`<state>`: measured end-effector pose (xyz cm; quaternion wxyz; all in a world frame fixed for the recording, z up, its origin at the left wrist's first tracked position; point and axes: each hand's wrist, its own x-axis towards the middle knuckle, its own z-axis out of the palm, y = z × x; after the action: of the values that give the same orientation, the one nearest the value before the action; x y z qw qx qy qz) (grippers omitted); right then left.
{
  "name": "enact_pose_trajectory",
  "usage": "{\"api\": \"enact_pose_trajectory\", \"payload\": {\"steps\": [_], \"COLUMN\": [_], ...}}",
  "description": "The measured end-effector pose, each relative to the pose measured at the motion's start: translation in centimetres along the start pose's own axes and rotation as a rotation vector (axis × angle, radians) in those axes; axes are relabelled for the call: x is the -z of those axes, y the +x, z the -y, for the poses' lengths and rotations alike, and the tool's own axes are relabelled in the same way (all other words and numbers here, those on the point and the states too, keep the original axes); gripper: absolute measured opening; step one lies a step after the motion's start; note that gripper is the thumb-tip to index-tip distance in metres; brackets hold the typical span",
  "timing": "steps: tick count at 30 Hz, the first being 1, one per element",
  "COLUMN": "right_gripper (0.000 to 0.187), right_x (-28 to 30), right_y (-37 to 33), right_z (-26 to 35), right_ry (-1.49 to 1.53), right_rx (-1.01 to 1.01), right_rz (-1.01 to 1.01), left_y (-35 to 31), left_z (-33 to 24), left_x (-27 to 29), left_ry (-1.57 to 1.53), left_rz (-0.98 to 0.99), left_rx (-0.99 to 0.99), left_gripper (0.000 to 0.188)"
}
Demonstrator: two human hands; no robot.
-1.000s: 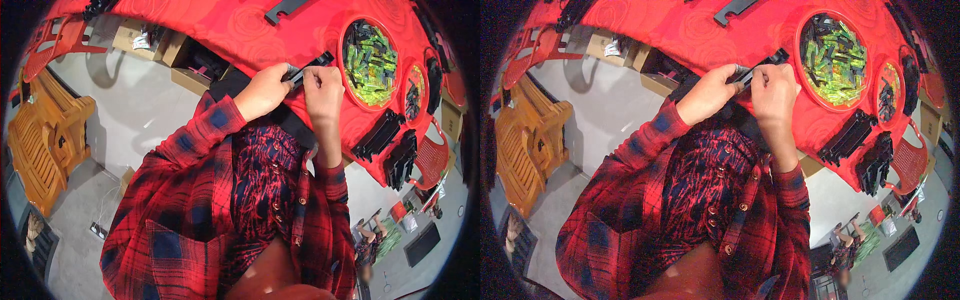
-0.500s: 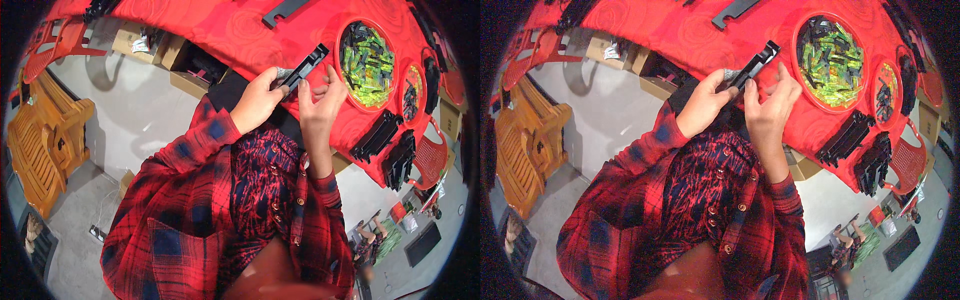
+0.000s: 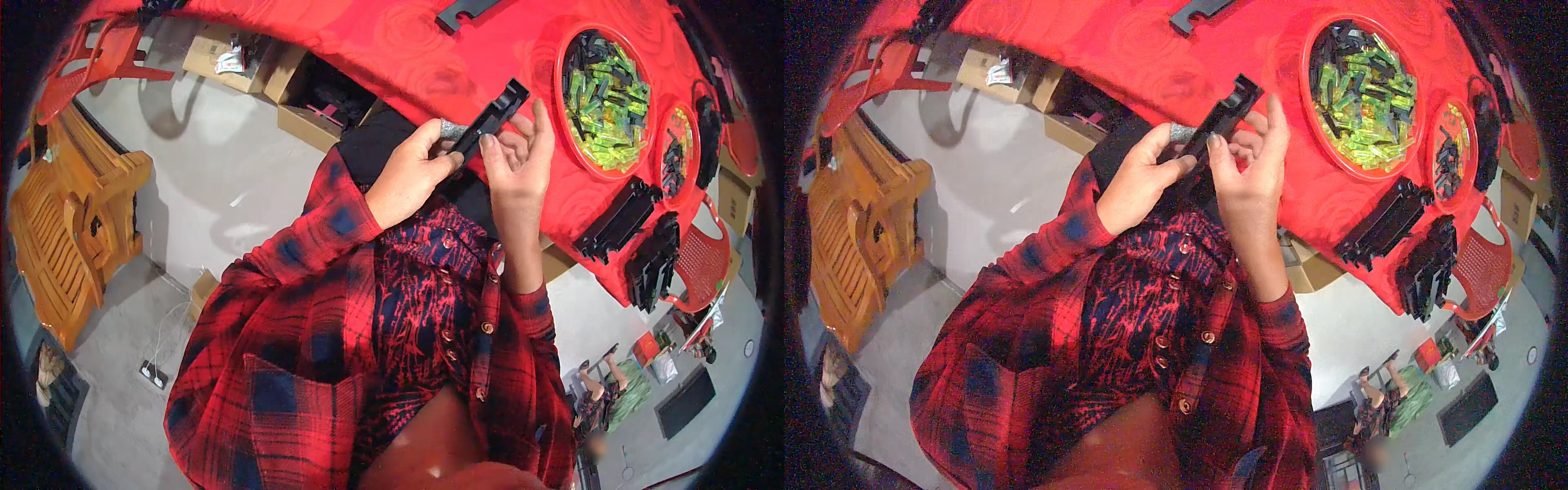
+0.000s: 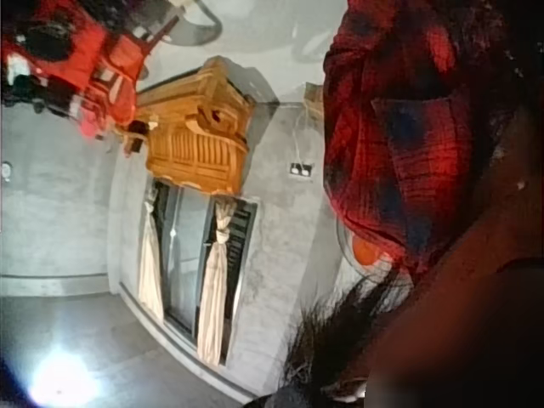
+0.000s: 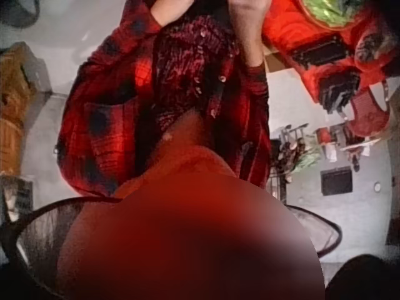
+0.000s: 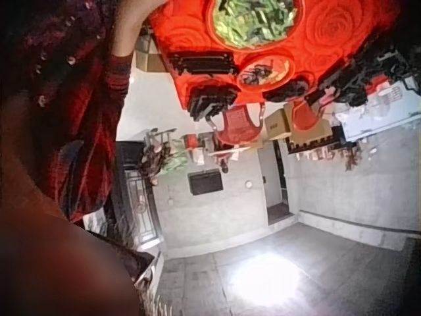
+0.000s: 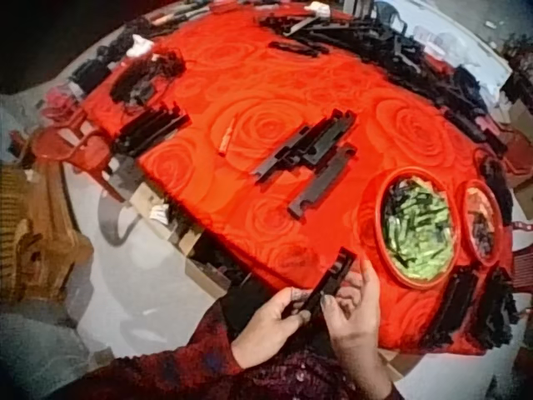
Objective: The person assembles various plastic components of a toy gun by hand, joining them with screws using a screwdriver.
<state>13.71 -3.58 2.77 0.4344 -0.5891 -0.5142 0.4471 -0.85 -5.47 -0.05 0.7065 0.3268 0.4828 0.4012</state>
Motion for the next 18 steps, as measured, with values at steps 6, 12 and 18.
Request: {"api": "enact_pose_trajectory", "payload": {"steps": [6,12,18], "right_gripper": [0.057,0.043,0.046], "right_x": [0.9,0.7,0.3], "right_y": [-0.4,-1.7,-3.2], "right_z": [0.7,-0.5,-1.1], "right_ry": [0.066,0.069,0.017], "right_rx": [-0.046,0.051,0.128], "right_rz": [0.040,-0.007,-0.036], "left_y": [-1.8,-2.8,-3.5], "left_z": [0.0,1.4,1.8], "left_x": [-0.1,-0.4,-0.1], "left_ry": [0.068,0.090,0.116], "left_rz": [0.046,0.003,0.037], "left_rx": [-0.004,0.010,0.104], "left_gripper": [0.017,0.013,0.012]}}
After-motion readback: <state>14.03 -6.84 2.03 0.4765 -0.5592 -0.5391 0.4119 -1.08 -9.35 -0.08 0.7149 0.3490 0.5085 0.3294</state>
